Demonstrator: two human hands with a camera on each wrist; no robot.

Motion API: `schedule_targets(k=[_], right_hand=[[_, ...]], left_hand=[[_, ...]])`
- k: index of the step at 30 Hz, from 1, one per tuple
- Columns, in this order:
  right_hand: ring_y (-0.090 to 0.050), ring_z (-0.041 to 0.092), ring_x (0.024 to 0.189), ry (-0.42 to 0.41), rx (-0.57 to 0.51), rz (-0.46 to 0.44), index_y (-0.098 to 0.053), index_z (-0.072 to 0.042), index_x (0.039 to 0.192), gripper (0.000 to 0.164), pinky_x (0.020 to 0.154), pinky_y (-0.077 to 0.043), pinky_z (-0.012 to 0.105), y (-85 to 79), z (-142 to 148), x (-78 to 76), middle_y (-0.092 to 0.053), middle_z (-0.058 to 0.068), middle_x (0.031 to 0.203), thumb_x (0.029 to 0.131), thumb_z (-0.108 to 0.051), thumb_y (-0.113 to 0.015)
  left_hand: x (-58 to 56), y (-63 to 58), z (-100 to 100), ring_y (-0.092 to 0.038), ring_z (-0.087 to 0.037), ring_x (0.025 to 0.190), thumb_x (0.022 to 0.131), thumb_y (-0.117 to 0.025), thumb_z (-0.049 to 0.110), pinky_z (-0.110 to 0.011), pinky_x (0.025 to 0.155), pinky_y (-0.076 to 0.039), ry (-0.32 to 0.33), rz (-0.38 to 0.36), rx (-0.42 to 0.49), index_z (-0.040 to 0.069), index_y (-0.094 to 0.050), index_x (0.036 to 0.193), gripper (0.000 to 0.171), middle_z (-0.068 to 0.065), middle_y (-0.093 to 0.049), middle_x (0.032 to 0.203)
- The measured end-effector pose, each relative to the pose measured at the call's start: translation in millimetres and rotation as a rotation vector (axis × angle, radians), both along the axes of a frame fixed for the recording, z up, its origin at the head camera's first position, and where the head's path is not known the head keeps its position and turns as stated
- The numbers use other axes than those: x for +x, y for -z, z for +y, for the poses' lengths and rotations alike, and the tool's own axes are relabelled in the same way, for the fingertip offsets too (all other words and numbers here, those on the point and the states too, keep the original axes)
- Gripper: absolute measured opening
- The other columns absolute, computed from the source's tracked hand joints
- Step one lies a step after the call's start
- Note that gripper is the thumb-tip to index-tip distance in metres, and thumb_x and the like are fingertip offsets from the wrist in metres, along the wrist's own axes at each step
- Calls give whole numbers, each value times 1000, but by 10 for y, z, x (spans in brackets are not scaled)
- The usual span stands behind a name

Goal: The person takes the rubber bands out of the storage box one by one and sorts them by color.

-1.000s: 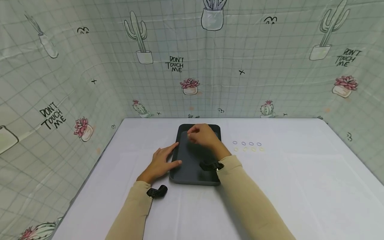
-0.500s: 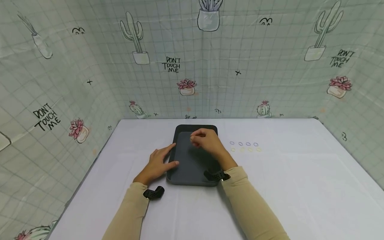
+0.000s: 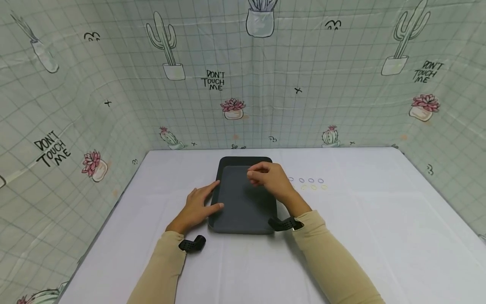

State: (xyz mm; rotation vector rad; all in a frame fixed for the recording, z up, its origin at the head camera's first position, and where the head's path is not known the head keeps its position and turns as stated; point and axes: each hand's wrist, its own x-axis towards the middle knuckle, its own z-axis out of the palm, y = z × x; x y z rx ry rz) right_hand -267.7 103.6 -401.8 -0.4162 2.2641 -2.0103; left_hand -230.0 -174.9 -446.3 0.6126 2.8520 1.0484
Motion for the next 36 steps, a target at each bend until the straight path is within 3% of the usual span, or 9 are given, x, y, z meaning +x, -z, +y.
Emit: schedule_targets(k=[9, 18, 26, 31, 36], right_hand=[[-57, 52, 113, -26, -119, -107, -62, 12, 122, 40, 90, -56, 42, -2, 255, 12, -66, 23, 116, 94, -15, -73], [-60, 47, 113, 28, -135, -101, -63, 10, 122, 35, 87, -57, 36, 16, 518, 42, -61, 30, 123, 95, -12, -70], [-69, 20, 92, 95, -152, -136, -57, 16, 125, 40, 83, -58, 33, 12, 746, 106, -68, 12, 106, 95, -9, -69], [-69, 19, 92, 103, -162, -128, -62, 10, 121, 34, 83, -58, 32, 4, 869, 109, -69, 8, 104, 94, -9, -71], [-69, 19, 91, 113, -166, -118, -58, 14, 126, 42, 82, -58, 31, -3, 970, 135, -70, 6, 103, 94, -9, -71]], left_hand=[[13, -11, 4, -33, -35, 145, 92, -68, 44, -59, 119, -4, 6, 16, 13, 15, -33, 159, 80, -15, -38, 157], [15, -16, 13, -32, -35, 145, 92, -67, 45, -59, 118, -4, -1, 9, 10, 15, -34, 158, 80, -15, -38, 157], [5, 9, -7, -32, -35, 145, 92, -67, 45, -57, 119, -4, 5, 16, -3, 16, -33, 159, 80, -15, -38, 157], [-2, 15, -3, -31, -35, 146, 92, -67, 46, -56, 119, -3, 3, 9, 2, 17, -32, 159, 81, -16, -37, 157], [-5, 21, -7, -31, -34, 146, 92, -67, 46, -55, 120, -3, 0, 3, 3, 17, -32, 159, 81, -15, -37, 158]])
